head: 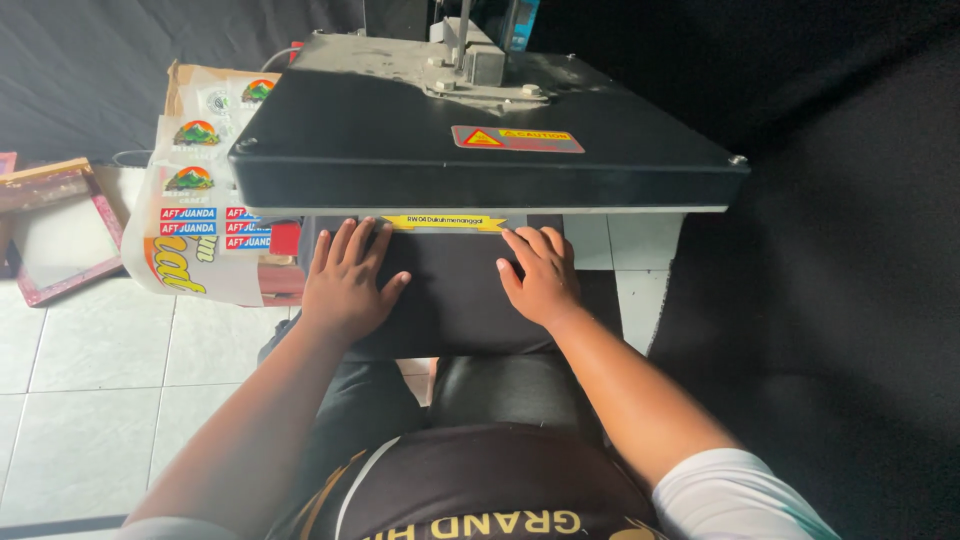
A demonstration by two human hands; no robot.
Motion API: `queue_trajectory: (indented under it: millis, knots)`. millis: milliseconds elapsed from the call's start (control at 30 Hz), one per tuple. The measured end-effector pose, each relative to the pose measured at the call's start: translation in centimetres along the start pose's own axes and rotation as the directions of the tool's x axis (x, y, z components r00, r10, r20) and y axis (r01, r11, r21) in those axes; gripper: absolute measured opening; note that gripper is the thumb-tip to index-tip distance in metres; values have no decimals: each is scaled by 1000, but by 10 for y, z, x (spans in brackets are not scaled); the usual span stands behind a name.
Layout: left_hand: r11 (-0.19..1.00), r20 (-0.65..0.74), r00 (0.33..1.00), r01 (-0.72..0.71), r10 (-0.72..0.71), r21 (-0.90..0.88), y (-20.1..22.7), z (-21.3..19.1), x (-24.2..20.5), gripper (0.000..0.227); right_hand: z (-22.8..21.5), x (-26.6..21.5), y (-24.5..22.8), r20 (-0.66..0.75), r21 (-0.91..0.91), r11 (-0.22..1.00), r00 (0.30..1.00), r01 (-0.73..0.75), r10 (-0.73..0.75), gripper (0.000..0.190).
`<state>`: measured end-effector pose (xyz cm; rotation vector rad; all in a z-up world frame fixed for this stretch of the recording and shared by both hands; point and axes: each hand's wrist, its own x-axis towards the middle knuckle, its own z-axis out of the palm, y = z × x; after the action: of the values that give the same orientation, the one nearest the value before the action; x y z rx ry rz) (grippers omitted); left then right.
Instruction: The person operates a heat press machine to apply a logo onto a dark-colored t-shirt. They repeatedly place the shirt on the lower platen, lower the heated upper platen to press the design, and then lift it to check the result before repeating the process.
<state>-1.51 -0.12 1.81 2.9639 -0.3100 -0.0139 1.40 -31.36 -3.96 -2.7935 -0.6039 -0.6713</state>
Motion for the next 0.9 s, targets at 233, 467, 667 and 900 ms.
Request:
queue_trajectory:
  millis: [233,467,667,900]
  knots:
    - [1000,-52,999,-10,10,3,-2,8,1,78,-2,0,-1,-8,36,999,1000,-19,19,40]
    - [999,-15,1000,17,-17,43,-4,3,1,78,-5,1,-2,-24,22,1000,1000,-5,5,40]
    - [1000,-96,995,-2,5,30,-10,12,-4,80,-5,0,-3,-2,37,999,999,-33,33,40]
    - [1000,52,998,20,-22,22,-5,-7,-1,81,1,-1,0,-2,35,998,999,-46,46,42]
